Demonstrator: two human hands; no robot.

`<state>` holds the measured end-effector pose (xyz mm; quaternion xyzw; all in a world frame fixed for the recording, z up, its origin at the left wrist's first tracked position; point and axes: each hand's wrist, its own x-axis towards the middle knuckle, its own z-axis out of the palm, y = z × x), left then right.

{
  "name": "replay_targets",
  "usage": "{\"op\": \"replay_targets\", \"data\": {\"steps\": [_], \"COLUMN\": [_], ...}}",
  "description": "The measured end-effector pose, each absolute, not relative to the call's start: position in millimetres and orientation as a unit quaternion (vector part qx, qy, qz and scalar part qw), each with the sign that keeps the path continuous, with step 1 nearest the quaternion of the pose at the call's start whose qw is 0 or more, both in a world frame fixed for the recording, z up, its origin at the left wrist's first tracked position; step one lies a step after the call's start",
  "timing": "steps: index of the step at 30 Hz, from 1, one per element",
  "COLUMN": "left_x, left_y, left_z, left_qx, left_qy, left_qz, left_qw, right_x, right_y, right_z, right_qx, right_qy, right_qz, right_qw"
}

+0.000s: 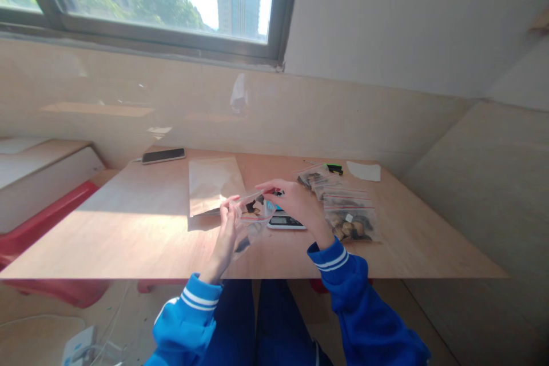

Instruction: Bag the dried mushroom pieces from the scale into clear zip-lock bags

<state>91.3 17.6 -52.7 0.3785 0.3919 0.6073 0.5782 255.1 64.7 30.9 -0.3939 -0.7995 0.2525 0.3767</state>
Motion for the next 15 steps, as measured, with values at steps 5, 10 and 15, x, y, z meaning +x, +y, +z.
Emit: {"op": "replay_targets", "data": {"steps": [5, 10, 15], "left_x": [91.1, 89.9, 84.3], "left_y": [17.1, 14.3, 8.6], "left_z": [-52.8, -52.8, -54.1], "left_qx": [0.368, 0.361, 0.341], "left_qy": [0.4, 0.385, 0.399], "left_qz": [0.603, 0.612, 0.618], "left_qw": [0.584, 0.589, 0.585], "right_x": [264.7, 290.0, 330.3], "right_y": [72.2, 82.7, 112.6], "right_z": [16.9, 4.3, -41.1], "right_qx": [-0.39, -0.415, -0.512], "right_qy": [-0.767, -0.754, -0.755], "right_qz": [0.29, 0.23, 0.19], "right_qw": [0.418, 0.454, 0.364]}}
